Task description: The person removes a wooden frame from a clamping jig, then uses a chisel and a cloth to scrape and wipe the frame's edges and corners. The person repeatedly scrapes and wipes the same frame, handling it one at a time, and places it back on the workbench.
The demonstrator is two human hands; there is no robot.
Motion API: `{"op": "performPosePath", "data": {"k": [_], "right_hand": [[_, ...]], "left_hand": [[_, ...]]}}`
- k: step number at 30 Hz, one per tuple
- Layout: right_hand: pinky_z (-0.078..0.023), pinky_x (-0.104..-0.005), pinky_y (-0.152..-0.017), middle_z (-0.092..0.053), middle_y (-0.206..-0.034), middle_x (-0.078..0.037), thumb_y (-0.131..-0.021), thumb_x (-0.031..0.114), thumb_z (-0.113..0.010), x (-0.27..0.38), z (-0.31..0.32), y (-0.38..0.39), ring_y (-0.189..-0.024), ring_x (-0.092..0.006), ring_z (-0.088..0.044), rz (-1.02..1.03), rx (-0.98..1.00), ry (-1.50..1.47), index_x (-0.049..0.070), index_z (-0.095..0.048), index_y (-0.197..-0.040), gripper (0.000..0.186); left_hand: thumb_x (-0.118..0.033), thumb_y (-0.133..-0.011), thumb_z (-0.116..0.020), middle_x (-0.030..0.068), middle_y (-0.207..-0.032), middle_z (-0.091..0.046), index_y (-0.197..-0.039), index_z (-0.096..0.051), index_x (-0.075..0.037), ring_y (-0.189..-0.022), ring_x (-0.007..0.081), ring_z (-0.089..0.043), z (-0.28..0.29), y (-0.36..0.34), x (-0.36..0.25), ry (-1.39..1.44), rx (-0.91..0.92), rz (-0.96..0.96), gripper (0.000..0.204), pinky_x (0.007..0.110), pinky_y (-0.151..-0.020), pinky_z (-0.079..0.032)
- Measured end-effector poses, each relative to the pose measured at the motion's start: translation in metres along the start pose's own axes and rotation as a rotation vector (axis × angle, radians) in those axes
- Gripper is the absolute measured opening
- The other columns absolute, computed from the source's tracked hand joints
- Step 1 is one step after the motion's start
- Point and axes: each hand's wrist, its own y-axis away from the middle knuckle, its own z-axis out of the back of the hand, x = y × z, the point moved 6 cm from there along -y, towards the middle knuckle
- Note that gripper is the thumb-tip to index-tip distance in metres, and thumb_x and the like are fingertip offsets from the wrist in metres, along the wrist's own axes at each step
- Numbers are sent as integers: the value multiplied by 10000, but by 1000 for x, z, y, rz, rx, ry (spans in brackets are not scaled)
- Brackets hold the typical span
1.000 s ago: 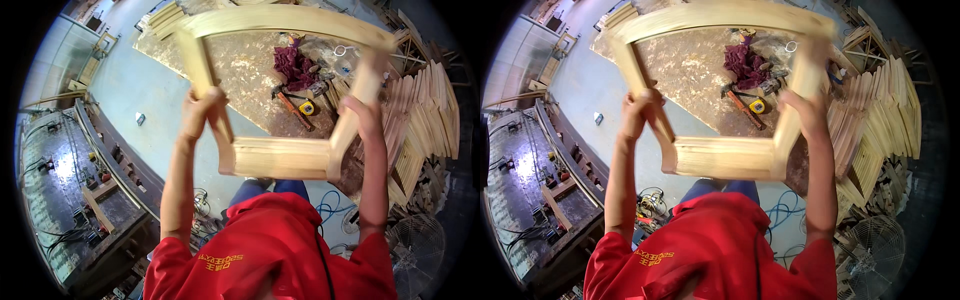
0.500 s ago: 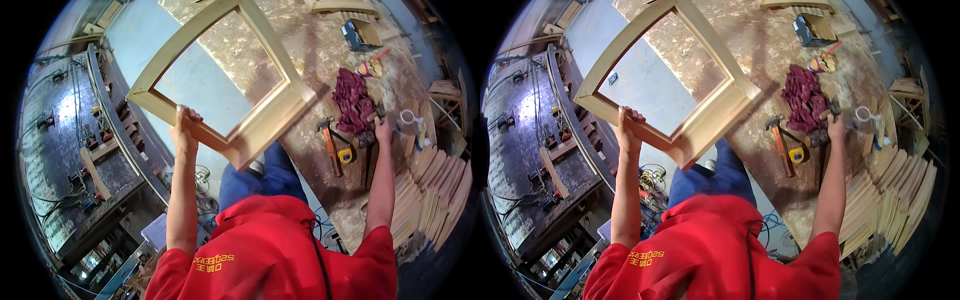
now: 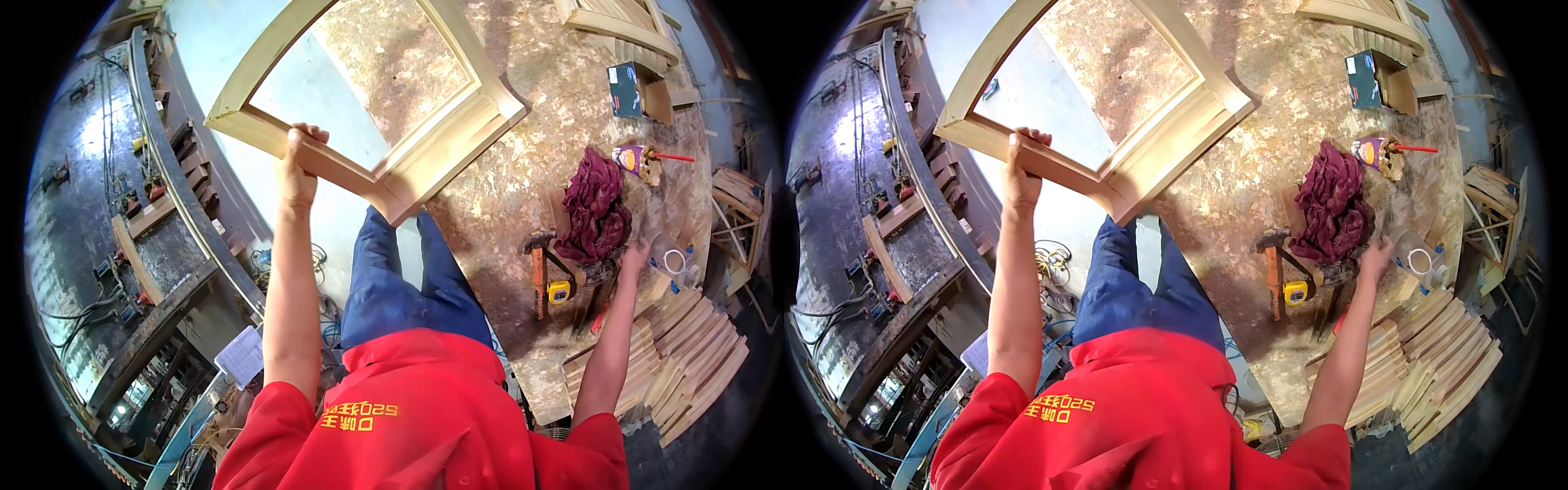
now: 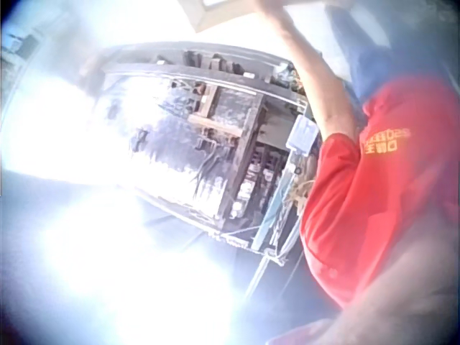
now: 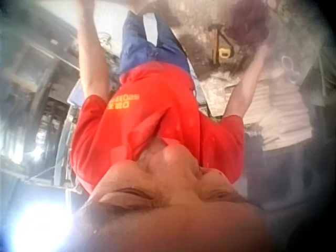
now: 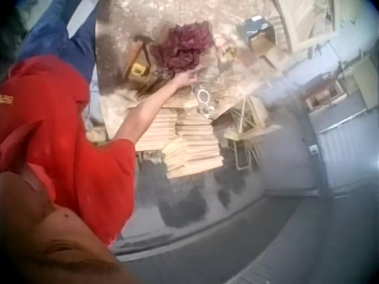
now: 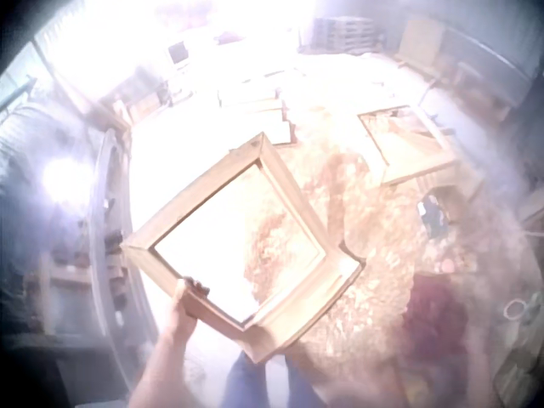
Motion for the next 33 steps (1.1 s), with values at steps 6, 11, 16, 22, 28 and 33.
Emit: {"op": "performPosePath", "data": {"k": [6,11,16,22,28,33], "right_hand": [[-464,-412,-1020,-645,-1298,-168,-1017,57,-526,205,-20,239,-1143,-319,-620,855,268,206,49,-552,-1469,453],[-568,-462,-759,-646,-1014,-164,-932,45,-577,291,-131,414,-833,-368,-685,1015,838,591,66,-624,-1388,459],[-588,-496,-736,-630,-1073,-215,-906,57,-584,300,-194,458,-770,-405,-703,1121,902,986,51,-616,-1361,457],[-599,-494,-731,-607,-1099,-219,-907,48,-569,265,-233,463,-774,-408,-709,1116,848,986,73,-564,-1433,527],[-571,-490,-662,-596,-1048,-184,-965,65,-581,232,-250,466,-768,-416,-681,1219,695,553,106,-618,-1386,425],[-560,-524,-696,-614,-1064,-182,-967,84,-588,283,-203,459,-795,-430,-682,1103,731,681,130,-644,-1359,399]], "left_hand": [[-229,-928,-764,90,-842,-619,-1084,-596,-9,-766,227,-648,24,-15,-44,-41,-137,-160,318,424,-785,-583],[-143,-917,-757,91,-839,-626,-1049,-595,-11,-712,204,-638,14,-16,-29,24,-155,-176,247,387,-695,-578],[-130,-928,-736,95,-823,-640,-1039,-598,-7,-697,198,-646,22,-15,-27,21,-202,-172,216,360,-687,-578],[-171,-919,-751,88,-802,-606,-1011,-599,-14,-705,210,-623,35,-35,-17,35,-197,-105,237,400,-709,-578],[-138,-904,-723,90,-740,-640,-925,-609,-2,-651,190,-643,29,-60,-14,20,-174,-80,179,347,-651,-572],[-135,-887,-737,82,-725,-646,-923,-616,-8,-633,185,-643,28,-58,-13,22,-219,-70,179,353,-633,-580]]}}
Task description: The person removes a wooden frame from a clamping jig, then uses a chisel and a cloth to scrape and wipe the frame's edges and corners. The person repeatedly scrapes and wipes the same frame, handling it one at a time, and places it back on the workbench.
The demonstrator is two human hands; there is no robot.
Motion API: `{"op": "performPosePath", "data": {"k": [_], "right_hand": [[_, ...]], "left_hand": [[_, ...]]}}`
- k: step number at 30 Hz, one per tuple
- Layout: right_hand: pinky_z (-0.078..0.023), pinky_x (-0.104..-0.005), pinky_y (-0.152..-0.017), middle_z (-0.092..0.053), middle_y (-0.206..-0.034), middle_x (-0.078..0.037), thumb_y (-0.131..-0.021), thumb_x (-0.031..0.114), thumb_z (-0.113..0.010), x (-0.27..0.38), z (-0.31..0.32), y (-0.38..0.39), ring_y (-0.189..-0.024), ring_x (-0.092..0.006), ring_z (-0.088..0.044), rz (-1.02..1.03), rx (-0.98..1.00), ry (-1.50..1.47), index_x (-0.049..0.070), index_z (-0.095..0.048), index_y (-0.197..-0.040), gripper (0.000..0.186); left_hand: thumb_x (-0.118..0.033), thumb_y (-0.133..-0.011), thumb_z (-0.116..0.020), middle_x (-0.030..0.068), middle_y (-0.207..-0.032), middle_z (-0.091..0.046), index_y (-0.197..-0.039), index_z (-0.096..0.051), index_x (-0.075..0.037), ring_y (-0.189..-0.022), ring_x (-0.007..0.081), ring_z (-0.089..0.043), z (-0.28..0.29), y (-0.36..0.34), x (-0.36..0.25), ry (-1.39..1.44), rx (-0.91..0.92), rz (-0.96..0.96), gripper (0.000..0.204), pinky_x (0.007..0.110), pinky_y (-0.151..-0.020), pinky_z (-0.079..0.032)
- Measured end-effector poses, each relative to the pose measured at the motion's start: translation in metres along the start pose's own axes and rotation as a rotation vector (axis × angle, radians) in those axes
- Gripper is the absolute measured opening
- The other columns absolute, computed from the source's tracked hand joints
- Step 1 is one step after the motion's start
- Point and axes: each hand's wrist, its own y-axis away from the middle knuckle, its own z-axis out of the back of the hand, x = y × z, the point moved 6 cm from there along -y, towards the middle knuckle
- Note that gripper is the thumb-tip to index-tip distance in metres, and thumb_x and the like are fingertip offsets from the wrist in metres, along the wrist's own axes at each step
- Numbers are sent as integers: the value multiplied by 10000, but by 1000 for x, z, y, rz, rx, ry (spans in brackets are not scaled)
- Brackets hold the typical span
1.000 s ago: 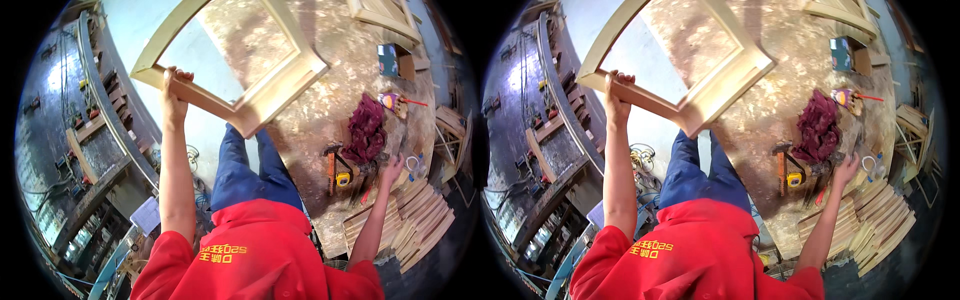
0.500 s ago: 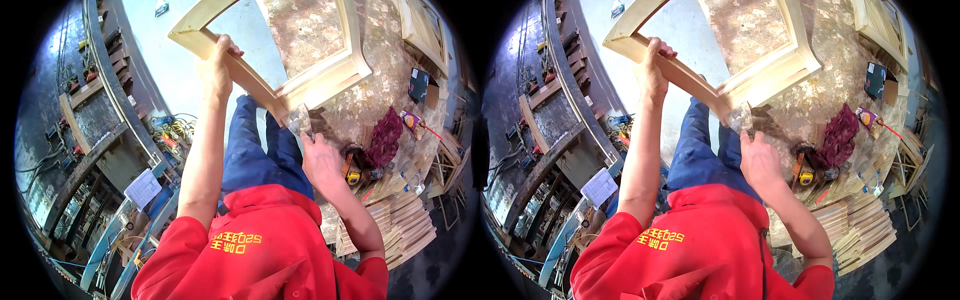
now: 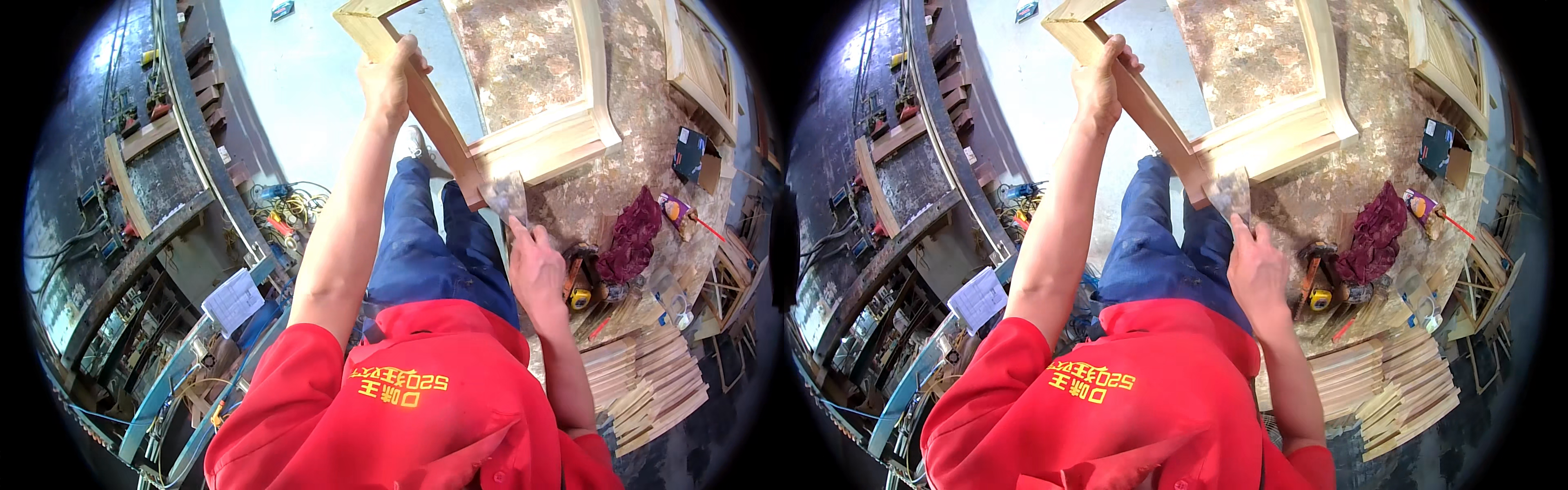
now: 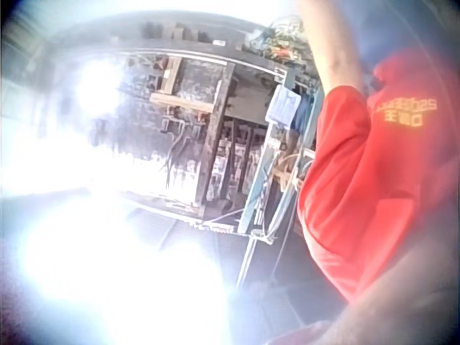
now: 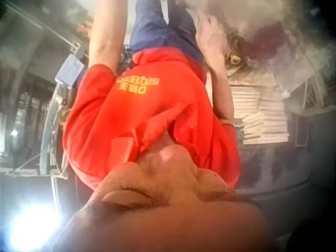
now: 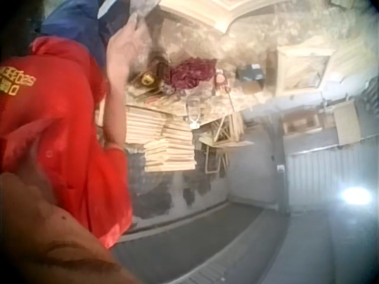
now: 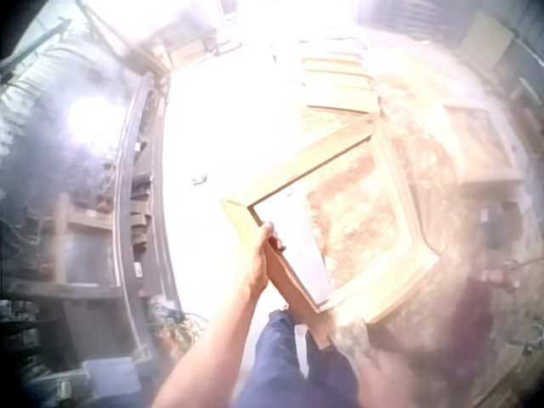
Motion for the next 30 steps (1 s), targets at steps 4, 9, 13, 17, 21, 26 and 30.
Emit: {"op": "performPosePath", "data": {"k": [4,9,13,17,21,26,30], "right_hand": [[-559,-513,-686,-602,-1046,-182,-975,101,-589,5,-22,-17,-753,-423,-674,8,-11,54,138,-640,-1375,404],[-528,-475,-729,-612,-1027,-165,-983,89,-598,-11,8,-22,-868,-397,-640,23,-428,-450,156,-615,-1416,438],[-541,-499,-831,-672,-1056,-197,-970,113,-595,-98,76,-31,-936,-421,-668,-118,-167,-96,135,-679,-1332,372],[-545,-497,-855,-680,-1069,-213,-981,155,-589,-145,121,-37,-953,-425,-678,-204,-59,91,129,-679,-1331,362],[-544,-499,-896,-699,-1056,-249,-948,102,-582,-155,126,-62,-987,-424,-686,-167,72,179,67,-704,-1281,357],[-553,-482,-920,-706,-1106,-259,-934,72,-579,-185,98,-92,-1006,-425,-686,-74,-7,57,69,-687,-1311,393],[-556,-442,-843,-678,-1069,-194,-966,63,-586,-198,83,-92,-930,-387,-683,131,-286,-146,162,-661,-1374,427]], "left_hand": [[-135,-894,-736,84,-723,-645,-941,-625,-2,-641,190,-644,-6,1,-1,-37,22,7,179,355,-638,-578],[-135,-920,-720,81,-779,-628,-981,-628,-2,-672,209,-629,-3,-3,7,-64,35,15,173,369,-671,-566],[-140,-928,-714,95,-801,-613,-1028,-593,-5,-698,207,-625,-2,16,-6,-86,26,-34,206,371,-680,-564],[-98,-909,-706,84,-769,-636,-960,-619,1,-665,190,-633,-14,23,-16,-97,48,-62,142,343,-661,-557],[-154,-928,-730,67,-792,-581,-1011,-577,-20,-706,190,-596,-15,28,-17,-146,46,-59,219,366,-688,-537],[-160,-932,-724,65,-798,-564,-969,-582,-41,-715,187,-571,-2,13,0,-89,41,11,189,372,-705,-523],[-160,-921,-731,83,-788,-572,-966,-591,-32,-691,197,-565,19,9,19,-38,-34,72,195,366,-677,-516]]}}
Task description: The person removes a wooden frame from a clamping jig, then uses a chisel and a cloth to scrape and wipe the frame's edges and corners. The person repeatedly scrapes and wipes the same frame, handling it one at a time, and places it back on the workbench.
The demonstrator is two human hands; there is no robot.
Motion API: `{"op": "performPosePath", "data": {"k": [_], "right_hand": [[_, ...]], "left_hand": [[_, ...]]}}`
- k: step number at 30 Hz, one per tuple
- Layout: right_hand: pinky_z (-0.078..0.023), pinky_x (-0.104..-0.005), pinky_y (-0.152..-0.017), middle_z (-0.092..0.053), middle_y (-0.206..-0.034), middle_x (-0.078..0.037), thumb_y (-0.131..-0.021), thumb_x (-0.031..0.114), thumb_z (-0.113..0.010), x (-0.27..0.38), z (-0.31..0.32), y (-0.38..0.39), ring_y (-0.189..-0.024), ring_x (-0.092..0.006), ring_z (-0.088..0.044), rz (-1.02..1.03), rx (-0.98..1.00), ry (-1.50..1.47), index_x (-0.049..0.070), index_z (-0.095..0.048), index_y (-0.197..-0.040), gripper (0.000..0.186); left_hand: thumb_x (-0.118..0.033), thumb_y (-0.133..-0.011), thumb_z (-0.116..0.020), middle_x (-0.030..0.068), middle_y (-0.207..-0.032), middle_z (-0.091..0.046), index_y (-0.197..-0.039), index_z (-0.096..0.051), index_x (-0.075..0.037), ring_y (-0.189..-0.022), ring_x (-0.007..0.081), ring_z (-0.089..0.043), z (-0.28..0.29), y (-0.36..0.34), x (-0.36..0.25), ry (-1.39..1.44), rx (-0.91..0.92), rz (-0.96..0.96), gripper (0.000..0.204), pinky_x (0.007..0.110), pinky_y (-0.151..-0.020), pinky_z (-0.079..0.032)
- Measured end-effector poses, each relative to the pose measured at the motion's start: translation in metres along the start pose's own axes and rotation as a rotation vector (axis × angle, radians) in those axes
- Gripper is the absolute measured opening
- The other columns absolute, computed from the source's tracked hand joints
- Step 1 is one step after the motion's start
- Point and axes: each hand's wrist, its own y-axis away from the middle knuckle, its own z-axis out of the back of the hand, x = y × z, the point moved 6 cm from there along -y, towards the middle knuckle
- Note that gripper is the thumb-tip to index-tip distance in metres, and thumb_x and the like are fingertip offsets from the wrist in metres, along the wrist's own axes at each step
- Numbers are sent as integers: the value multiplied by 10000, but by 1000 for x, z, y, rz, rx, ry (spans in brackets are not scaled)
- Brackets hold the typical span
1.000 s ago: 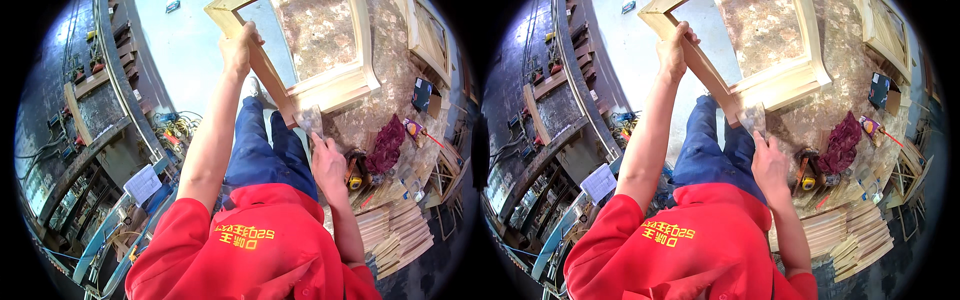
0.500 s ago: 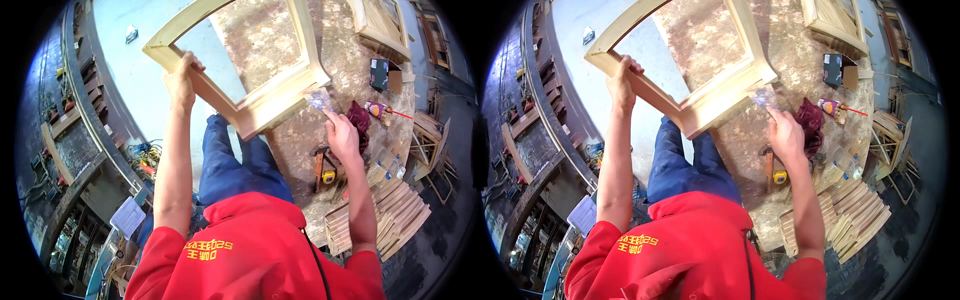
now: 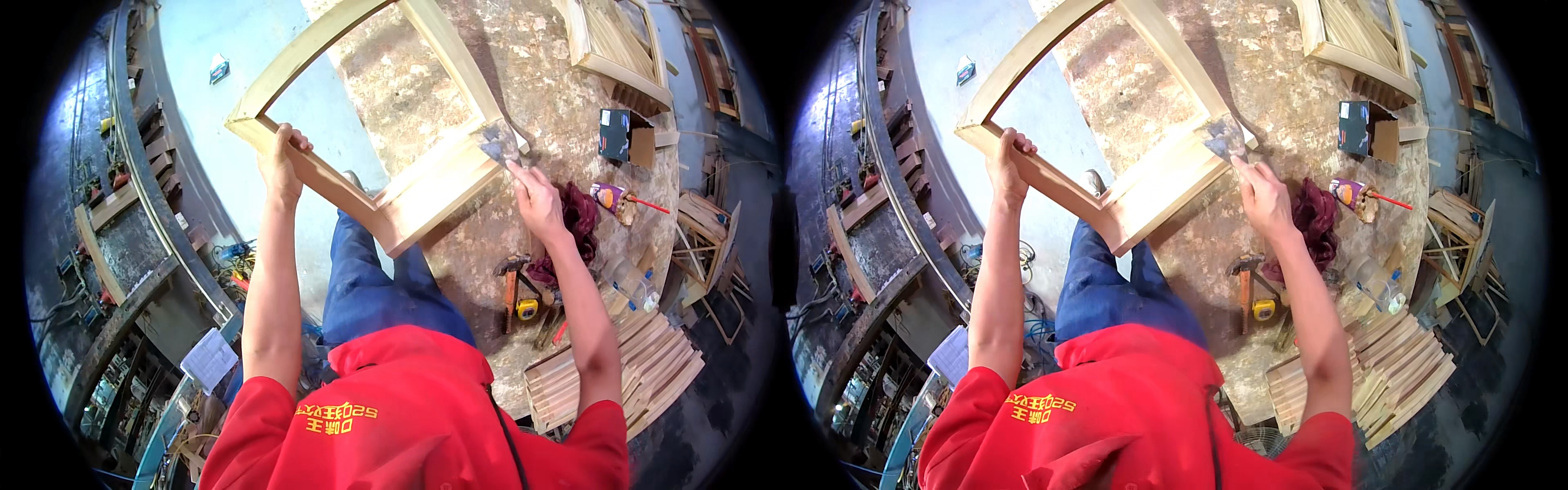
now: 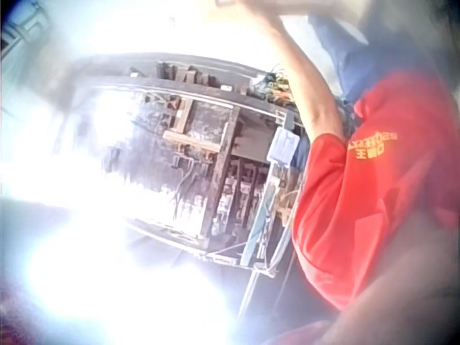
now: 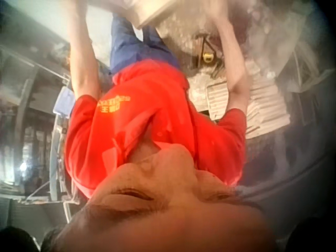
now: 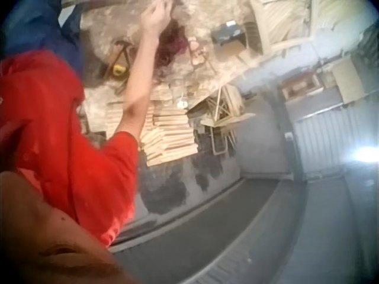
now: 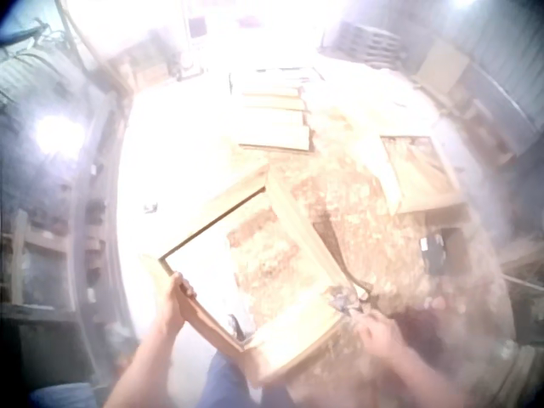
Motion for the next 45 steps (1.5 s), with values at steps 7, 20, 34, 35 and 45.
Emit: {"op": "performPosePath", "data": {"k": [7,20,34,35,45], "right_hand": [[-521,-439,-1026,-706,-1243,-203,-973,52,-562,25,61,-20,-1118,-361,-687,-260,483,234,111,-688,-1339,392],[-528,-425,-1000,-692,-1273,-222,-1008,103,-593,-25,53,-1,-1150,-346,-684,-178,-245,-101,136,-675,-1363,366],[-505,-331,-1000,-700,-1315,-153,-1031,113,-566,-16,75,-35,-1147,-228,-682,-161,-161,-211,79,-640,-1393,371],[-532,-350,-953,-705,-1300,-165,-1023,111,-569,-6,75,-20,-1108,-228,-700,-207,8,-112,97,-646,-1390,375],[-559,-492,-858,-712,-1030,-226,-947,90,-601,47,86,47,-921,-409,-700,-314,198,197,117,-721,-1246,323]], "left_hand": [[-187,-921,-743,79,-768,-580,-934,-596,-42,-675,200,-575,4,4,-3,-27,-24,-57,207,360,-667,-525],[-146,-942,-711,77,-768,-566,-955,-585,-35,-689,203,-573,8,25,1,-7,-41,-49,168,367,-679,-520],[-116,-935,-701,78,-756,-574,-967,-565,-17,-685,197,-588,-27,38,-32,-57,33,-178,171,372,-673,-540],[-111,-935,-699,77,-759,-572,-977,-562,-15,-684,197,-587,-26,41,-32,-61,27,-183,172,373,-673,-540],[-99,-936,-710,89,-772,-585,-1023,-554,-4,-687,212,-611,-28,51,-36,-48,53,-215,203,386,-681,-552]]}}
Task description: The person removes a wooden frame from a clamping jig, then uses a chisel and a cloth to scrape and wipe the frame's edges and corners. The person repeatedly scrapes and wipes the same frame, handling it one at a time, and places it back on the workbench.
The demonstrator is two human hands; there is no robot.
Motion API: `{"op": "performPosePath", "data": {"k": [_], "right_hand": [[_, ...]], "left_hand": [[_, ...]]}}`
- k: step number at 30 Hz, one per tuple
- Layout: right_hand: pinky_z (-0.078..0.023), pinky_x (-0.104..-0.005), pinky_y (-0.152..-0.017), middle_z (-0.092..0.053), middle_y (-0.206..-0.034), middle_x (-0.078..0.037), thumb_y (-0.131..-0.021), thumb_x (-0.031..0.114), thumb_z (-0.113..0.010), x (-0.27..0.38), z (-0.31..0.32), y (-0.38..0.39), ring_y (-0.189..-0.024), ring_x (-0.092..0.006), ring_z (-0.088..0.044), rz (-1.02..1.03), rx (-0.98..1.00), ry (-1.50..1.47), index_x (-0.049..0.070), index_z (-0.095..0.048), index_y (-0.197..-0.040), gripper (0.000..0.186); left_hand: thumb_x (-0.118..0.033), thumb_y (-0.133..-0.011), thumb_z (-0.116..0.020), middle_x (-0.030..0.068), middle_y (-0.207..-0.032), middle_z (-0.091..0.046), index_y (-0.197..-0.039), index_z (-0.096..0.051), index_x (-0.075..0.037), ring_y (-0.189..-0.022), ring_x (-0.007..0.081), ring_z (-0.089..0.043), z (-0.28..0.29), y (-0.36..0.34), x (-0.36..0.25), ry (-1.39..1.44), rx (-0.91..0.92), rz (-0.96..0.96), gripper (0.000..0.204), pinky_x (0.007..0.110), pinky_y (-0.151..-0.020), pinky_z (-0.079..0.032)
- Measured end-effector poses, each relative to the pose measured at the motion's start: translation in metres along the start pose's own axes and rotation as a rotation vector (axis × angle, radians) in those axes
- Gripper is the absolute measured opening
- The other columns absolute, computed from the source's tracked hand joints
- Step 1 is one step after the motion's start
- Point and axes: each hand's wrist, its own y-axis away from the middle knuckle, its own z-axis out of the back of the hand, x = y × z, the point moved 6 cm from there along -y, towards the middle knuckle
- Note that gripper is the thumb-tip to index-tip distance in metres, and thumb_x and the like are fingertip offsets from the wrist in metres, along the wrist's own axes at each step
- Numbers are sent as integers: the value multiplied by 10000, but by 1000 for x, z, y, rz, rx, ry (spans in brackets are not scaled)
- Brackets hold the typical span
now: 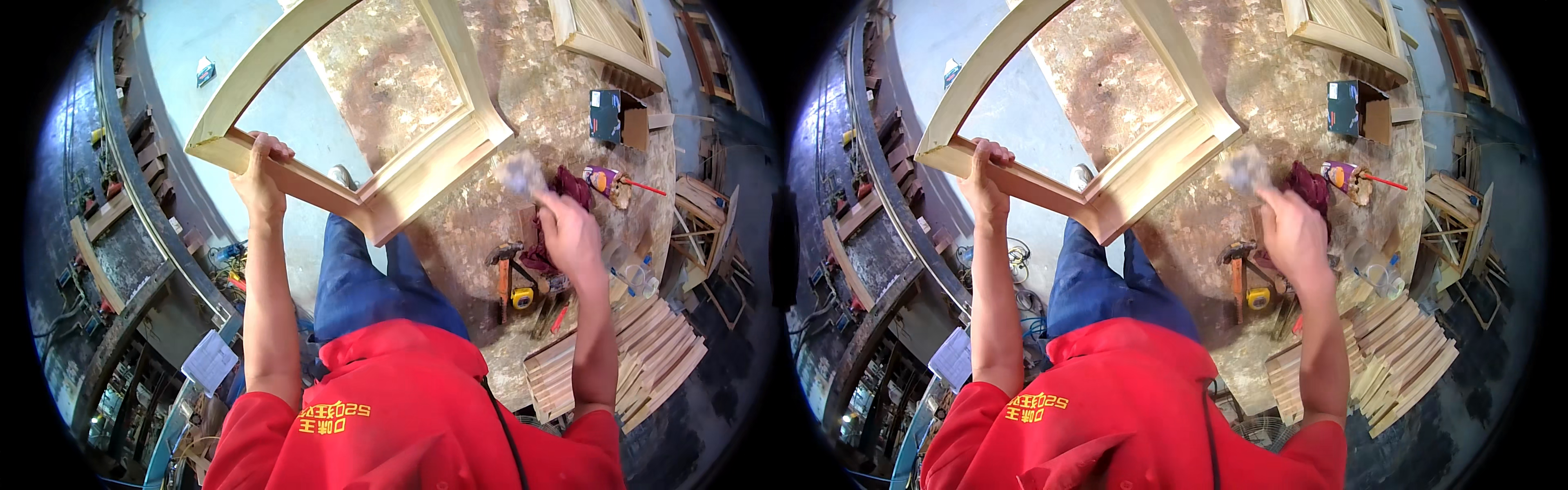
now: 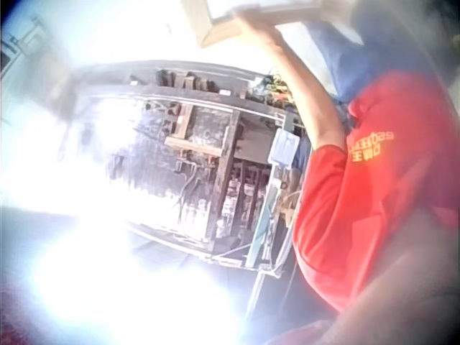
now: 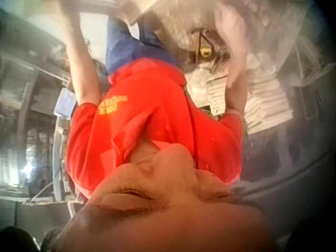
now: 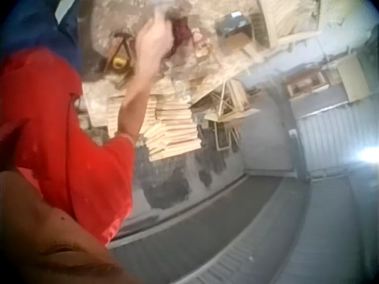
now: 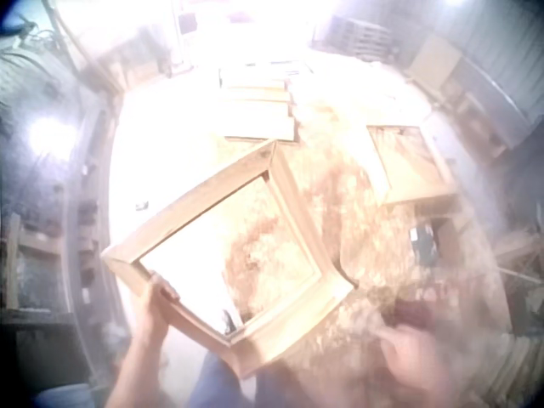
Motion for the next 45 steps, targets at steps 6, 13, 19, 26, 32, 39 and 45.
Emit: {"op": "performPosePath", "data": {"k": [6,13,19,26,32,39,45], "right_hand": [[-553,-454,-956,-725,-1182,-195,-1005,129,-578,-23,-48,-65,-1054,-372,-711,45,-23,-36,135,-701,-1316,335],[-484,-435,-1056,-604,-1404,-199,-1032,181,-572,-137,-88,-36,-1273,-386,-593,-163,-434,-345,87,-552,-1446,425],[-502,-488,-1049,-592,-1311,-166,-990,282,-664,-56,-107,-21,-1242,-303,-576,-83,-510,-54,32,-555,-1396,490],[-520,-320,-756,-667,-918,-77,-896,192,-793,22,-203,0,-829,-156,-627,-279,-448,-1303,-34,-584,-1054,346],[-495,-309,-749,-680,-901,-58,-954,253,-743,-3,-72,63,-814,-122,-599,-183,-891,-1299,-23,-632,-963,298],[-515,-302,-803,-691,-1023,-87,-963,247,-738,4,-57,233,-899,-122,-629,-178,-957,-1291,-40,-629,-1139,354],[-515,-285,-855,-654,-1113,-80,-947,212,-758,-10,-102,421,-956,-133,-623,-368,-1259,-1331,-65,-548,-1263,469]], "left_hand": [[-89,-939,-704,99,-785,-604,-1035,-562,7,-694,214,-627,-2,7,-6,-4,-9,-14,196,382,-681,-561],[-84,-934,-696,98,-794,-609,-1050,-560,-15,-704,222,-635,4,22,5,46,-39,31,192,387,-696,-554],[-71,-898,-713,59,-812,-555,-1054,-535,-50,-746,204,-592,18,54,2,180,-47,134,238,393,-754,-537],[-61,-891,-699,21,-833,-539,-1074,-521,-94,-778,158,-546,38,124,-51,260,-14,174,257,367,-842,-503],[-80,-929,-649,7,-845,-512,-1071,-483,-114,-799,147,-509,48,165,-113,379,222,124,222,343,-847,-473],[-92,-902,-664,1,-851,-522,-1073,-503,-120,-782,143,-507,39,200,-168,406,509,61,237,353,-817,-466],[-112,-965,-622,3,-854,-463,-1083,-497,-104,-782,147,-470,12,270,-178,429,805,161,172,349,-800,-447]]}}
